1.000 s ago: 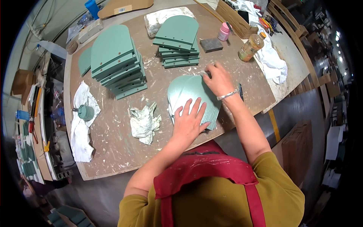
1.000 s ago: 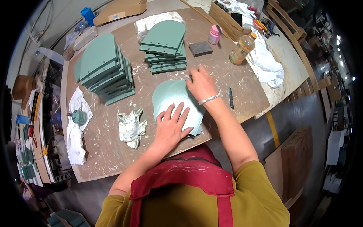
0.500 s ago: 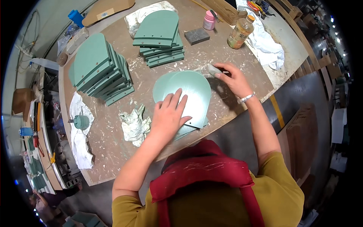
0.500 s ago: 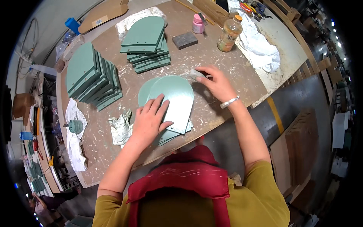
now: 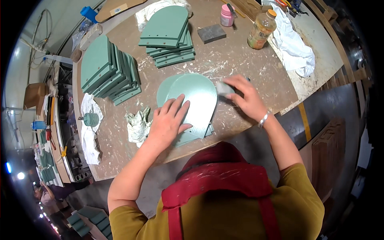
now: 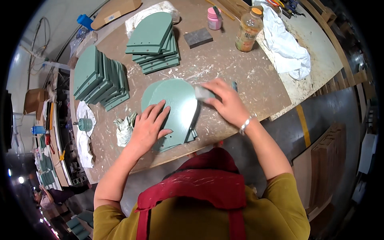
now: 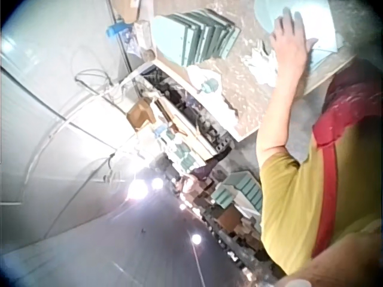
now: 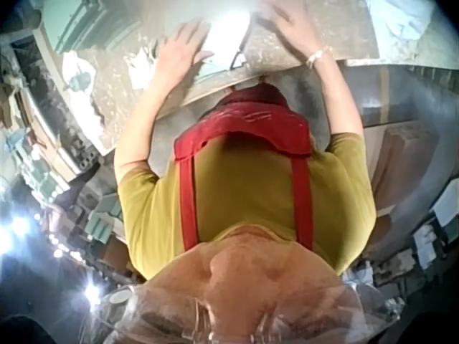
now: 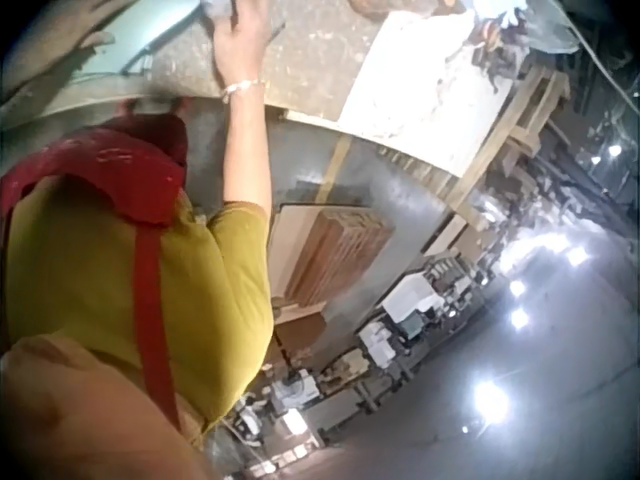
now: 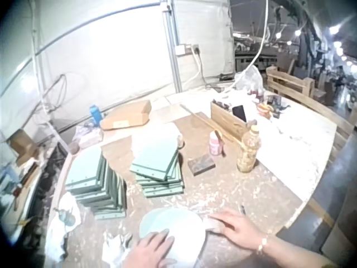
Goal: The person uses a sanding block to sand the edges and surfaces of curved wooden pieces. They pick up individual pieces from a stack, sand several sides and edges, and then place them into a new stack or set them aside on the workbench.
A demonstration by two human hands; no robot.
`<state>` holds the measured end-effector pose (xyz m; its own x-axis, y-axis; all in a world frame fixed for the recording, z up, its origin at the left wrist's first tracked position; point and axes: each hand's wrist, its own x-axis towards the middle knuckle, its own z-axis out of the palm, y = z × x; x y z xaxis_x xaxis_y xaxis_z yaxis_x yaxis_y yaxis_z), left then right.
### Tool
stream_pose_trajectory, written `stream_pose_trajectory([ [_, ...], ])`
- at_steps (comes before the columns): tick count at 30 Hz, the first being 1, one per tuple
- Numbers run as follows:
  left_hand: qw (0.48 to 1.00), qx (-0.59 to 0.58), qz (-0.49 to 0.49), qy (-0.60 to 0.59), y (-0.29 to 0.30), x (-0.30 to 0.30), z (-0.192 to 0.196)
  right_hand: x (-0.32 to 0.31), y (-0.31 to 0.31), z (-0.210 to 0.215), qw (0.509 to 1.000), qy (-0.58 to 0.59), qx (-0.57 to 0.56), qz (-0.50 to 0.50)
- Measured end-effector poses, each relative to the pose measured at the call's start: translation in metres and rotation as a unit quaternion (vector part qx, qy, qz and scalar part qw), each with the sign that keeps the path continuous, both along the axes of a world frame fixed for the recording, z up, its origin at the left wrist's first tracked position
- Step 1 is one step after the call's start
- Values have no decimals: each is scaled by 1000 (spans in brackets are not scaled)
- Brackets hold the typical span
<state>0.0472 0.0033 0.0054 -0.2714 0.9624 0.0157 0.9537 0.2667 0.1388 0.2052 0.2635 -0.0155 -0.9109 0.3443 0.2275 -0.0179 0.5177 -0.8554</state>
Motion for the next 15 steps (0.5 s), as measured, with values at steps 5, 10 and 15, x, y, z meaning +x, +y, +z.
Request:
stream_pose_trajectory([
  [5,1000,-17,-12,3,6,-1,5,-7,-9,-17,1000,27,-1,-2],
  [10,1000,16,-16,13,1,-2,0,38,-68,-15,999,10,20,-26],
  [15,999,-11,-39,12,1,-9,-3,22,-66,-12,992,47,30,-111],
])
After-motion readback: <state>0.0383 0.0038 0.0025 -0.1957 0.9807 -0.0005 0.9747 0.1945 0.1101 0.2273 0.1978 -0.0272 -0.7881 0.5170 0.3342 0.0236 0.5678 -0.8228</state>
